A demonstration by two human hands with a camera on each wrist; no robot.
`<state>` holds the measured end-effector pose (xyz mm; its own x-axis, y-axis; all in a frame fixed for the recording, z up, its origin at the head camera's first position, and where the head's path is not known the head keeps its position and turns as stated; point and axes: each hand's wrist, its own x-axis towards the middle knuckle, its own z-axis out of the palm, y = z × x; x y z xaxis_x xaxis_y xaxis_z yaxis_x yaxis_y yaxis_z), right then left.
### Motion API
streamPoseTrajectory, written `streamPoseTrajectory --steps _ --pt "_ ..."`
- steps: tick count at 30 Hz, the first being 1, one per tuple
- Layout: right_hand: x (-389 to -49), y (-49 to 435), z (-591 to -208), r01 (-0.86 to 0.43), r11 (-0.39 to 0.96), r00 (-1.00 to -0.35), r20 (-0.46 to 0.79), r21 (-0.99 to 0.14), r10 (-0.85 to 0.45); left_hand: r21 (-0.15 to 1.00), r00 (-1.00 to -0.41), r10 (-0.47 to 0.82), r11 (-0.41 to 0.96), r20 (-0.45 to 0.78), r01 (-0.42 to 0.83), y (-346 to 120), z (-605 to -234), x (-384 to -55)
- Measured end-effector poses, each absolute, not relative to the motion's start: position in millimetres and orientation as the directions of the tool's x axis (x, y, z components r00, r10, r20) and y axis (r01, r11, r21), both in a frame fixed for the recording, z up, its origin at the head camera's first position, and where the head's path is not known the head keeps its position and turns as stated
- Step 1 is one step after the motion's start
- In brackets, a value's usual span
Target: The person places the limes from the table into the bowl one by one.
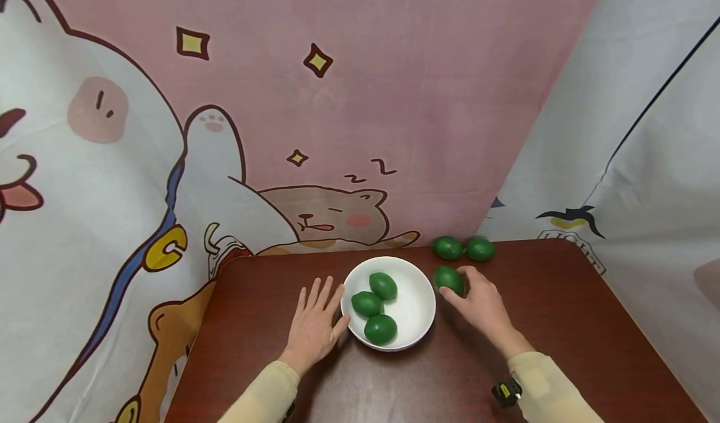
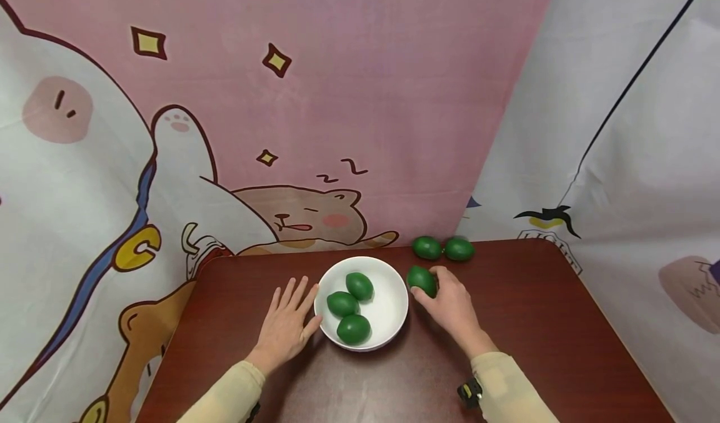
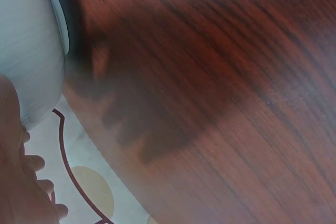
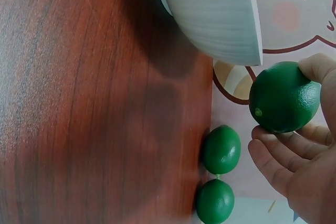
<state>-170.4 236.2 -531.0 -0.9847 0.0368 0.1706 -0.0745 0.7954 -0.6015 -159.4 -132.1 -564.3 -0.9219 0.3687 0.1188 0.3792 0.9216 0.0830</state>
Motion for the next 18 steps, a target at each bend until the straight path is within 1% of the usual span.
streamPoseTrajectory --steps 4,11,18 --pt "-169 231 -528 -0.088 0.792 -0.984 0.179 -0.604 0.026 0.090 -0.919 0.371 0.919 0.132 0.384 -132 -565 -159" --pt "-168 223 -527 -0.114 0.795 -0.981 0.195 -0.596 0.006 0.102 -0.905 0.381 0.909 0.189 0.404 -133 -569 -160" --pt "-168 217 -525 -0.134 0.795 -0.977 0.213 -0.591 -0.007 0.091 -0.913 0.377 0.915 0.157 0.393 -132 -566 -159"
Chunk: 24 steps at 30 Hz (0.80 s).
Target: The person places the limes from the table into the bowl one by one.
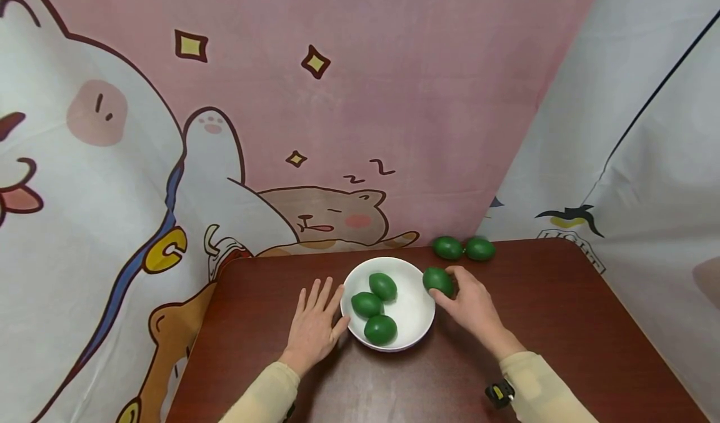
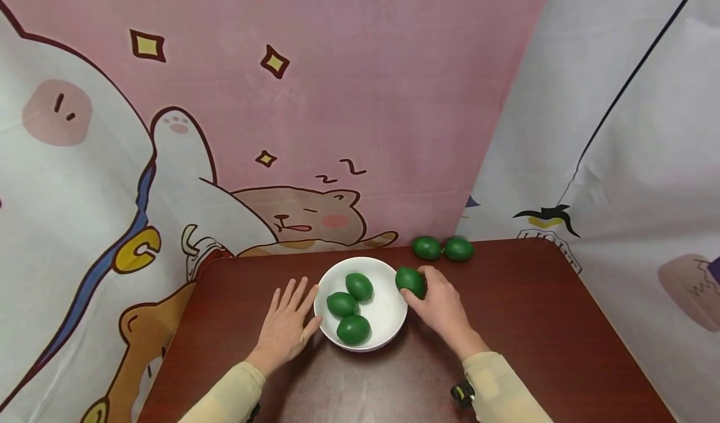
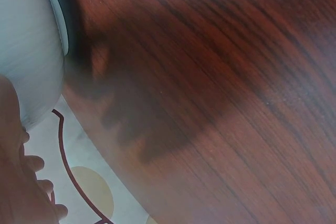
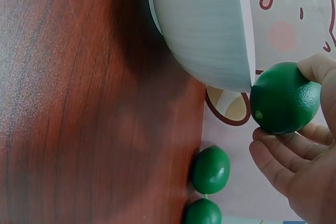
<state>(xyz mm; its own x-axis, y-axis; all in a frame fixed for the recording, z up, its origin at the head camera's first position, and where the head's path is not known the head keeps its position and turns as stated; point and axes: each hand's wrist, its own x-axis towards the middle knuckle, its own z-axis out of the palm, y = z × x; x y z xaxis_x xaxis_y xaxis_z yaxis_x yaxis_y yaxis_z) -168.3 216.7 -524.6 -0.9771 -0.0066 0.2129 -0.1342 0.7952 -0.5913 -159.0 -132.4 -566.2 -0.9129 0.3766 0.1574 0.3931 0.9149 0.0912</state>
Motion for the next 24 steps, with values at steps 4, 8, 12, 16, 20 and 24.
streamPoseTrajectory --steps 4,8,12,16,20,24 --pt "-168.2 213.9 -523.3 -0.149 0.794 -0.974 0.228 -0.589 -0.014 0.084 -0.919 0.372 0.919 0.133 0.384 -131.9 -564.8 -158.9" --pt "-168.1 211.8 -523.1 -0.167 0.796 -0.969 0.245 -0.582 -0.024 0.077 -0.921 0.369 0.922 0.121 0.380 -131.7 -564.3 -158.8" --pt "-167.9 210.6 -523.1 -0.174 0.796 -0.968 0.248 -0.580 -0.031 0.080 -0.922 0.368 0.922 0.121 0.378 -131.4 -564.2 -158.8" --pt "-167.9 209.8 -522.9 -0.172 0.795 -0.970 0.241 -0.582 -0.033 0.082 -0.921 0.368 0.922 0.125 0.379 -131.3 -564.7 -159.3" --pt "-168.1 209.0 -523.1 -0.165 0.797 -0.973 0.228 -0.581 -0.035 0.086 -0.923 0.365 0.922 0.119 0.376 -131.1 -564.1 -158.9" --pt "-167.9 207.8 -523.1 -0.165 0.796 -0.974 0.224 -0.582 -0.038 0.091 -0.923 0.364 0.922 0.122 0.375 -131.1 -564.5 -158.6"
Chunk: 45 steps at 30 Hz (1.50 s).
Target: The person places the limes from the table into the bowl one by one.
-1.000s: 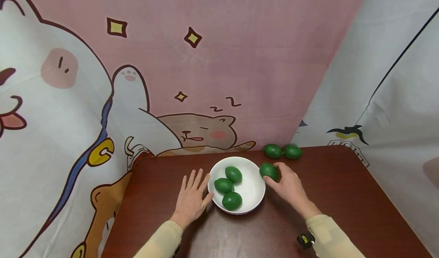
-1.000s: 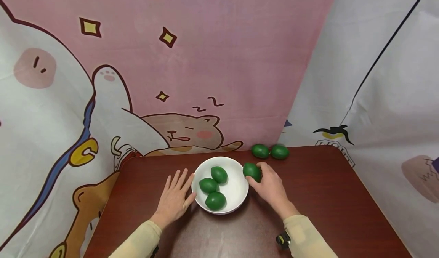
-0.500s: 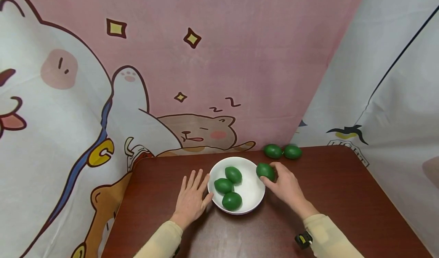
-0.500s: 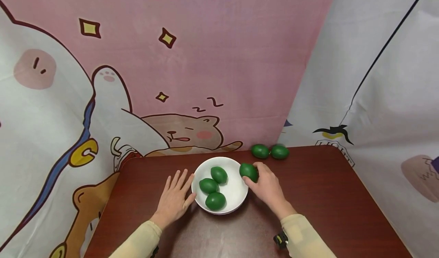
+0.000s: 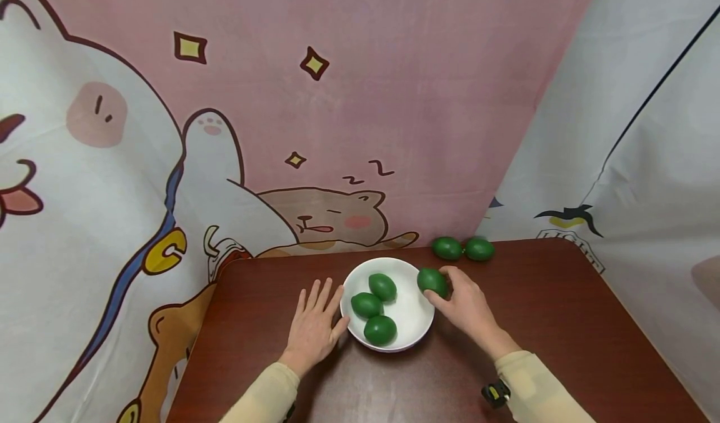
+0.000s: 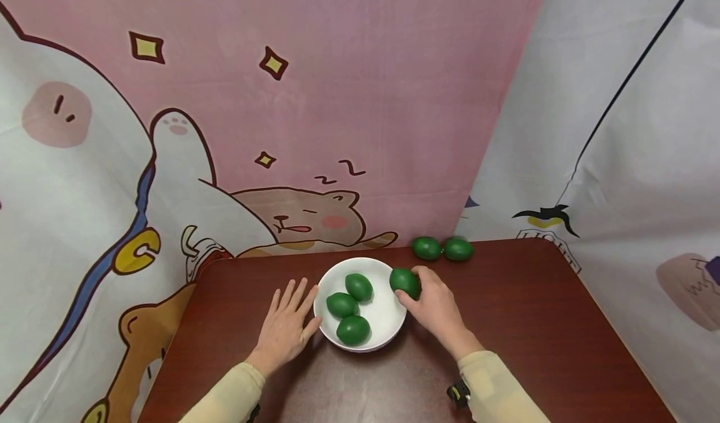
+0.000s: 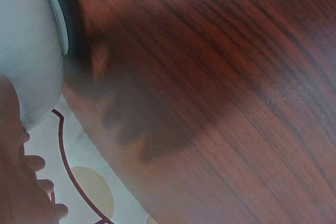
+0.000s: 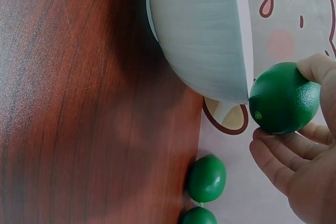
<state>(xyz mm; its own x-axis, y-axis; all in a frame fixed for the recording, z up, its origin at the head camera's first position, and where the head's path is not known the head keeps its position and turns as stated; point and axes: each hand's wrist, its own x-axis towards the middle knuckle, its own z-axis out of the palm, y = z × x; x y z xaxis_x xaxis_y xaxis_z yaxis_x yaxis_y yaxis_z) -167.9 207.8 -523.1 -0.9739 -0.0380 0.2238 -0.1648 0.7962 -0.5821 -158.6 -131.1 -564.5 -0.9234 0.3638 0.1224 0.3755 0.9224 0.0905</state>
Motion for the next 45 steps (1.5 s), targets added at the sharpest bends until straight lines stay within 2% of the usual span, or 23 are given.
streamPoseTrajectory --steps 28,36,45 --pt "-167 196 -523 -0.221 0.785 -0.960 0.270 -0.578 -0.072 0.083 -0.926 0.361 0.925 0.112 0.371 -131 -564 -158" --pt "-166 192 -525 -0.276 0.782 -0.941 0.323 -0.559 -0.101 0.084 -0.918 0.372 0.919 0.136 0.385 -131 -566 -159" --pt "-164 186 -525 -0.274 0.793 -0.948 0.294 -0.544 -0.125 0.085 -0.924 0.366 0.923 0.111 0.376 -131 -564 -158"
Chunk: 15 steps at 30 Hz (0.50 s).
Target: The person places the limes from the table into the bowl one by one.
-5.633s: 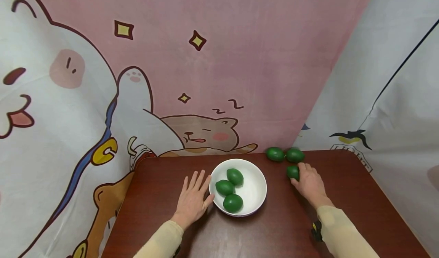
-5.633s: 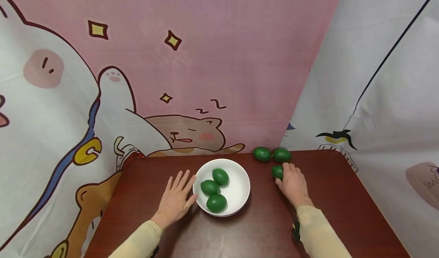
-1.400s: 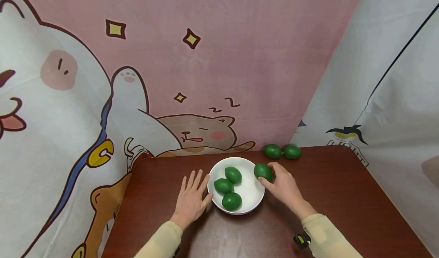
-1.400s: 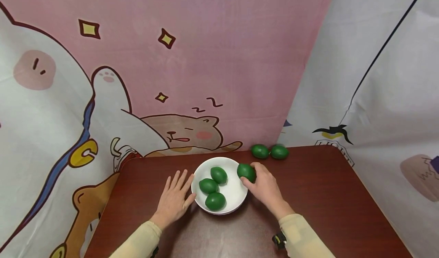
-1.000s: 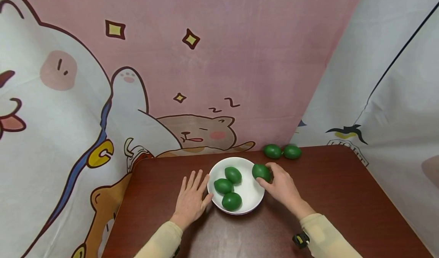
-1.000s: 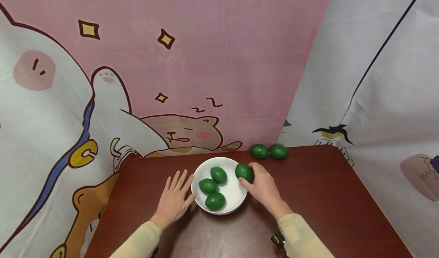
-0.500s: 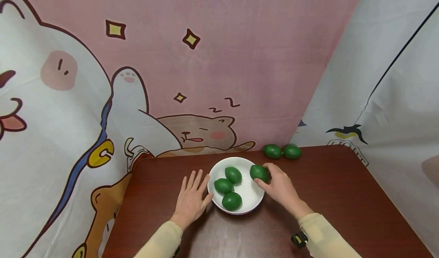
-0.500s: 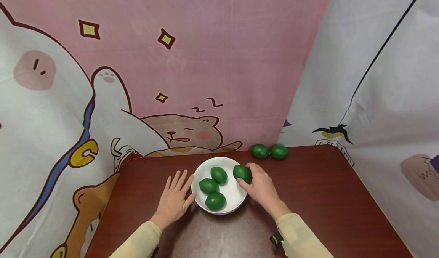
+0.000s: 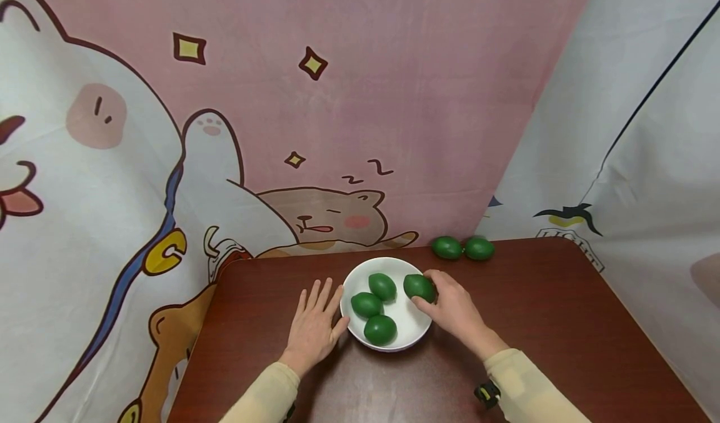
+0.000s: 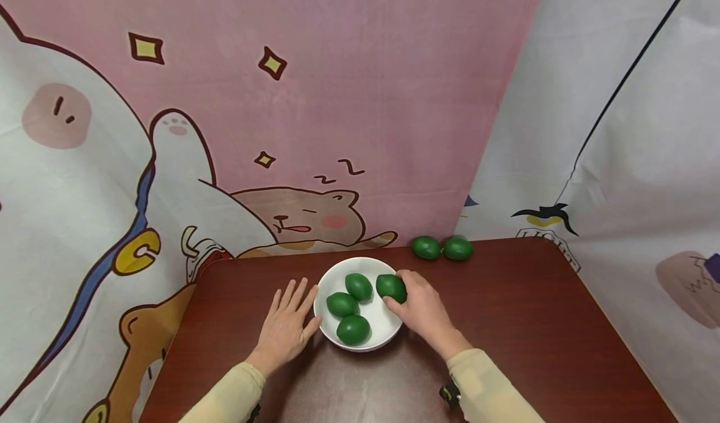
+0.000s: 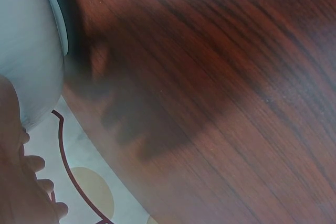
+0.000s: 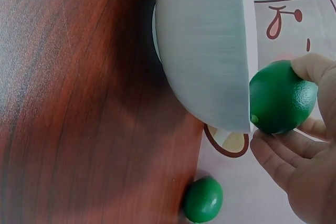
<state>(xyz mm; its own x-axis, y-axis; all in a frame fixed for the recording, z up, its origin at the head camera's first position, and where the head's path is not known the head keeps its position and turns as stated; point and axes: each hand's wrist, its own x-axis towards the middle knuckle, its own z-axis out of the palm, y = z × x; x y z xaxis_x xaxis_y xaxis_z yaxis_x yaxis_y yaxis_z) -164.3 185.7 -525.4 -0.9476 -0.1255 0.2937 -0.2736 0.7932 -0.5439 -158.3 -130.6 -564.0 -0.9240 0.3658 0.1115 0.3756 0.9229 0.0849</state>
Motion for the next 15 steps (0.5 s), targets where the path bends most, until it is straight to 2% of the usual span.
streamPoseTrajectory --steps 15 --pt "-162.7 176.4 -526.1 -0.323 0.804 -0.935 0.298 -0.500 -0.191 0.097 -0.921 0.368 0.920 0.128 0.381 -130.1 -563.7 -157.5"
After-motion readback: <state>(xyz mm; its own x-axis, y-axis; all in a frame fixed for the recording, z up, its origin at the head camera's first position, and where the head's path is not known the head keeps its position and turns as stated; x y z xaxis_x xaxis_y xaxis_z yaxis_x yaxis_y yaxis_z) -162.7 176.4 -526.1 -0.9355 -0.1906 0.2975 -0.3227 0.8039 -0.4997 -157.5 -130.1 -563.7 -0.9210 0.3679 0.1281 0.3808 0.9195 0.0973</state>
